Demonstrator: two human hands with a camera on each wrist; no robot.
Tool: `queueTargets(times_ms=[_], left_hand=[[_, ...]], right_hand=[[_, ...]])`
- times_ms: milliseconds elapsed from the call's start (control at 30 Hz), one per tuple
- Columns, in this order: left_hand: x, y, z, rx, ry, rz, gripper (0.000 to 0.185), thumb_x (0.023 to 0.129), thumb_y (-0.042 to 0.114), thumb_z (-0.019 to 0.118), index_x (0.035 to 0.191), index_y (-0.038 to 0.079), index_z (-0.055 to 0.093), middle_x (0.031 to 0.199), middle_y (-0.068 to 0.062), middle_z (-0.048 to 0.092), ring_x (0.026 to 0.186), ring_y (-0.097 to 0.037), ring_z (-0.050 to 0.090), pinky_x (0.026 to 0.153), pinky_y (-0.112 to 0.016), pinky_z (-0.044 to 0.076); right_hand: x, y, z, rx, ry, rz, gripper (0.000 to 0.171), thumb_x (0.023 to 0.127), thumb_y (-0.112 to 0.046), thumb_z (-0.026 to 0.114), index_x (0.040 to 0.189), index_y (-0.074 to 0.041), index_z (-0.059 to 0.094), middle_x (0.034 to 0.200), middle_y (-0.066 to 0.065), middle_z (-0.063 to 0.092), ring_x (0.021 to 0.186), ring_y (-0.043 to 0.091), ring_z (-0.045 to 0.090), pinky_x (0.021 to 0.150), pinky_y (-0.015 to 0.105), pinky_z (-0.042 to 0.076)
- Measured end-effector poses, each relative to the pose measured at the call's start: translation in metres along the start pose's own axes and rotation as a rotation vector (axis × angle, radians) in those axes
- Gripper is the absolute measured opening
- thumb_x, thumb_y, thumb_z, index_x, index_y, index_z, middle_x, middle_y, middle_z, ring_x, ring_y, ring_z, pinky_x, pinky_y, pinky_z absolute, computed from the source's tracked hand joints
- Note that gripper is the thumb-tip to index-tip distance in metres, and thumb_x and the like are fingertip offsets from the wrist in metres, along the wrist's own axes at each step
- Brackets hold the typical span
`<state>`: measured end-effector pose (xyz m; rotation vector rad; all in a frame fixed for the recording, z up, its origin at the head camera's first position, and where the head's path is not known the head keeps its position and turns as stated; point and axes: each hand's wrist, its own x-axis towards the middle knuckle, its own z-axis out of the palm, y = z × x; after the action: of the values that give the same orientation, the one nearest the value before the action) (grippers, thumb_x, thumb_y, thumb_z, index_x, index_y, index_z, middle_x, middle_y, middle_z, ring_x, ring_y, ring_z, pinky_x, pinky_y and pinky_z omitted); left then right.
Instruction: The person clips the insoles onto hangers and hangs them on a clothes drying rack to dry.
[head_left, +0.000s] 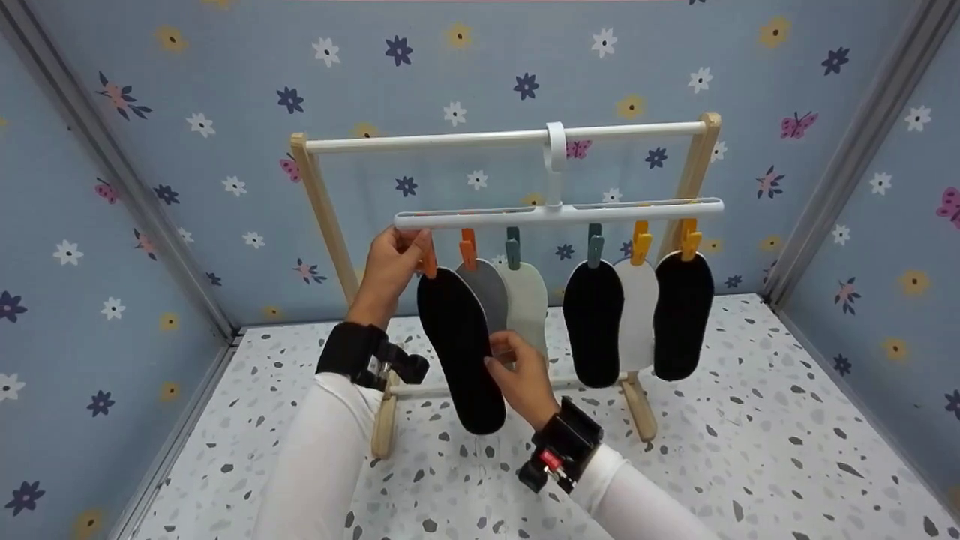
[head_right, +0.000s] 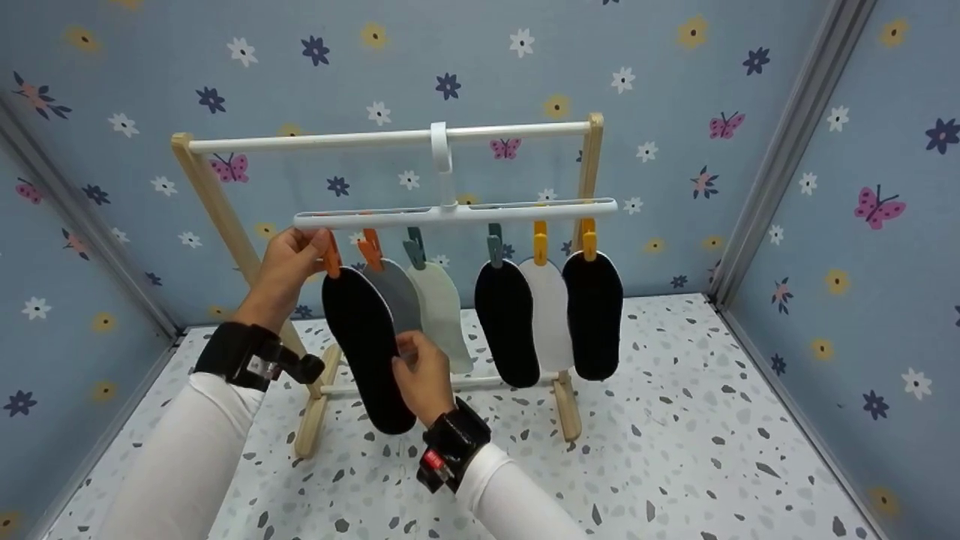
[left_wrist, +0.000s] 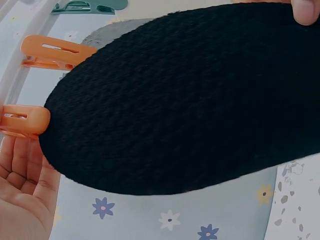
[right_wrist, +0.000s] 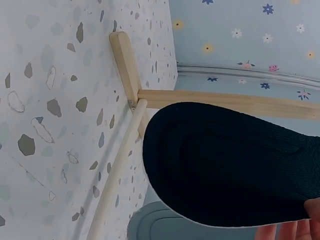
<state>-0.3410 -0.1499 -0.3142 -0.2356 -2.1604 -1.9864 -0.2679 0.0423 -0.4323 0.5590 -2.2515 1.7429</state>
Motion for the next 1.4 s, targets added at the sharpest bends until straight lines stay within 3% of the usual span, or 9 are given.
queueTargets(times_ms=[433,667,900,1200,1400], left_hand=[[-0.001,-0.003,-0.004,-0.020,-0.008,-0.017,0.032,0.096,0.031,0.054,0.111,0.003,0.052,0.088,-0.004,0.052,0.089,-0.017,0.051,0.086,-0.032,0.044],[-0.003,-0.002,-0.007,-0.020,-0.010,0.010,0.035,0.095,0.032,0.054,0.112,0.001,0.052,0.086,-0.004,0.052,0.081,-0.016,0.051,0.077,-0.028,0.040],[-0.005,-0.003,-0.009,-0.024,-0.005,0.022,0.027,0.097,0.030,0.053,0.106,0.004,0.051,0.084,-0.004,0.053,0.076,-0.016,0.051,0.071,-0.027,0.041],[-0.007,-0.008,-0.011,-0.084,-0.032,0.062,0.021,0.098,0.025,0.051,0.102,0.004,0.052,0.074,-0.003,0.053,0.066,-0.015,0.053,0.066,-0.027,0.043],[-0.008,-0.008,-0.014,-0.070,-0.014,0.029,0.025,0.098,0.027,0.051,0.109,0.004,0.051,0.085,-0.002,0.054,0.078,-0.014,0.052,0.080,-0.028,0.043]], right_hand=[[0.007,-0.003,0.008,-0.003,0.011,0.006,0.018,0.087,0.000,0.060,0.105,-0.001,0.061,0.097,0.012,0.064,0.087,0.024,0.060,0.081,0.034,0.047],[0.008,-0.023,0.008,0.016,-0.014,0.009,0.018,0.086,0.007,0.057,0.104,0.008,0.059,0.098,0.022,0.062,0.089,0.034,0.058,0.081,0.040,0.047],[0.005,-0.045,0.006,0.022,-0.024,-0.012,0.018,0.086,0.010,0.055,0.104,0.012,0.057,0.096,0.027,0.060,0.089,0.038,0.059,0.083,0.045,0.048],[0.002,-0.040,0.005,0.067,-0.051,0.066,0.022,0.086,0.006,0.058,0.107,0.012,0.056,0.102,0.027,0.059,0.093,0.036,0.057,0.084,0.041,0.047],[-0.003,-0.021,0.000,0.112,-0.063,0.103,0.027,0.085,0.007,0.056,0.110,0.015,0.053,0.104,0.031,0.058,0.096,0.038,0.057,0.079,0.034,0.048]])
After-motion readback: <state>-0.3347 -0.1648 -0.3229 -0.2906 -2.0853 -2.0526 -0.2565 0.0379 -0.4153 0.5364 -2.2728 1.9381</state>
